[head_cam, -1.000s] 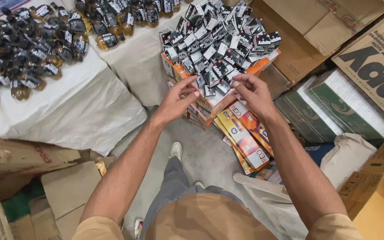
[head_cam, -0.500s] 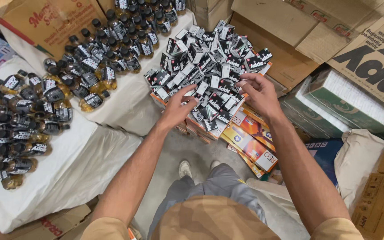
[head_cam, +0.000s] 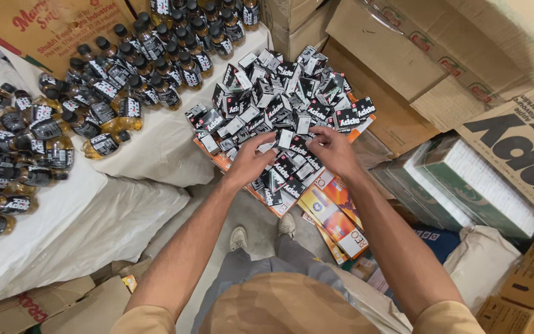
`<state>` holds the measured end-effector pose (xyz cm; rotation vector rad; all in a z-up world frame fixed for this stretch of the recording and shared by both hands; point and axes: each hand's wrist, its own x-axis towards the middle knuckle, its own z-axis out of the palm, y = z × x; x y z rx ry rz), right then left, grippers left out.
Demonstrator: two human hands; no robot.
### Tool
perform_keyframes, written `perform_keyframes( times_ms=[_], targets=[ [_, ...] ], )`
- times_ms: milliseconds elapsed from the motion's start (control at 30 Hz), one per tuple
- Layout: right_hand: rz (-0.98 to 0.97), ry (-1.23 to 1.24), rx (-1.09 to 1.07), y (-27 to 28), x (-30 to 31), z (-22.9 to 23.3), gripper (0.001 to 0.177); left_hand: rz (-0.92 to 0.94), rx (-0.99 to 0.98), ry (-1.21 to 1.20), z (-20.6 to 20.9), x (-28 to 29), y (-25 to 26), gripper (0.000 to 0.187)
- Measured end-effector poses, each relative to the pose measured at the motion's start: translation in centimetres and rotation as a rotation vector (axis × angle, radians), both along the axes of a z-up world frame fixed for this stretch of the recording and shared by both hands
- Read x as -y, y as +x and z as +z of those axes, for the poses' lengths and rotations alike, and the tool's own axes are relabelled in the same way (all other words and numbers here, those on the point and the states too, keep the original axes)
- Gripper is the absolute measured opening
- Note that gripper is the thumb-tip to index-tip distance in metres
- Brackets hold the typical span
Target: The person repeatedly picks small black-and-white boxes from a pile and places them in neat rows on a stack of white-wrapped packages. The person handles the boxes one at a time, arranging them in a grid pattern on top of the larger packages.
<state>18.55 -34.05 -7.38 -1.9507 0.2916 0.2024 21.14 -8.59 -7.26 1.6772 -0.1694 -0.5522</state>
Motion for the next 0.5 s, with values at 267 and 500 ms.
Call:
perform_keyframes(
  times_ms=[267,500],
  targets=[
    [0.326,-0.357,0.001,1.6,-2.6,2.0,0.053,0.265,-0.007,0.117,-4.3,2.3,-0.5,0.025],
    [0.430,-0.479,-0.057,3.7,-4.6,0.8,0.068,0.265,-0.093,0.153,-6.7,2.6,-0.4,0.042]
  ],
)
